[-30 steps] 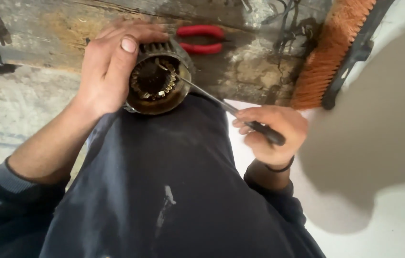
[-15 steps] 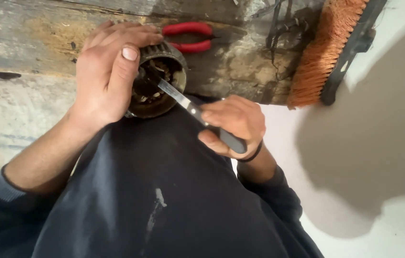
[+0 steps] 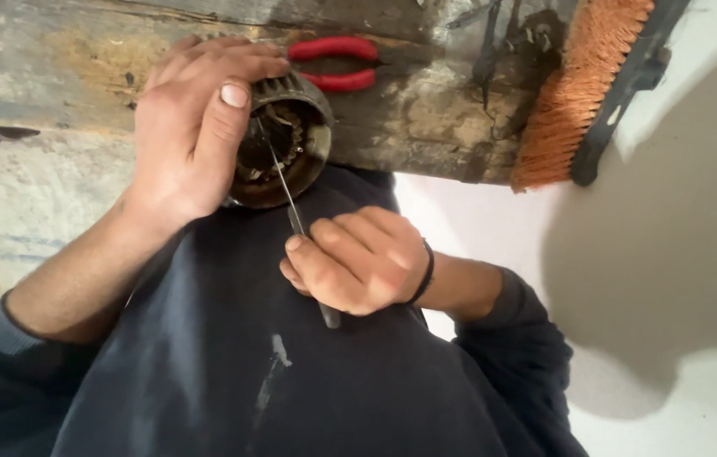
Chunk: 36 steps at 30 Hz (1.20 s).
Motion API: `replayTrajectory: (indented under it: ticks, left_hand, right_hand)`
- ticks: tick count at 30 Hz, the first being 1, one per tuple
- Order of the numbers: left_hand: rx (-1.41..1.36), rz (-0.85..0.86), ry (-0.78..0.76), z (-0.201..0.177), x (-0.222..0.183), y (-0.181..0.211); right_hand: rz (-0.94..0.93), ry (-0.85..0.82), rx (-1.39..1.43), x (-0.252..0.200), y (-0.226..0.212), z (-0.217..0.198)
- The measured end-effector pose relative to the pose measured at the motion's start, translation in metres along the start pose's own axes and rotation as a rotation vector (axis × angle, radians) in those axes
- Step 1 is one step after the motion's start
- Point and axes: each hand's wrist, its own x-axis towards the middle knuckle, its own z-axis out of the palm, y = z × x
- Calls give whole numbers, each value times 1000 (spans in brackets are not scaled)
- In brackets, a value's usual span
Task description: The person holds an alternator stator with copper windings on a workbench and uses a knife to scrape and pick material out of the windings, working around the inside of the component. At the end they set the stator aside, pick up the alternator housing, and grab a pair of pliers.
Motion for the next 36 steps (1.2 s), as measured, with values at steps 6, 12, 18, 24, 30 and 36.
replayTrajectory:
  ticks: [6, 12, 18, 24, 30, 36]
  left_hand:
    - [-22, -33, 4, -2, 0, -6]
    - [-30, 2, 17, -4, 0, -2]
    - [-36, 13, 4, -3, -4, -7]
    - [-73, 0, -12, -5, -8, -13]
    - [-41, 0, -12, -3, -12, -11]
    - [-16, 7, -15, 1, -9, -5]
  right_hand:
    - [56, 54, 42, 3, 1, 9]
    - [218, 90, 148, -3, 4, 25]
    - [-11, 183, 112, -17, 2, 13]
    - [-32, 193, 90, -14, 1, 12]
    - [-5, 139, 71, -10, -2, 12]
    - [21, 116, 2, 0, -7, 8]
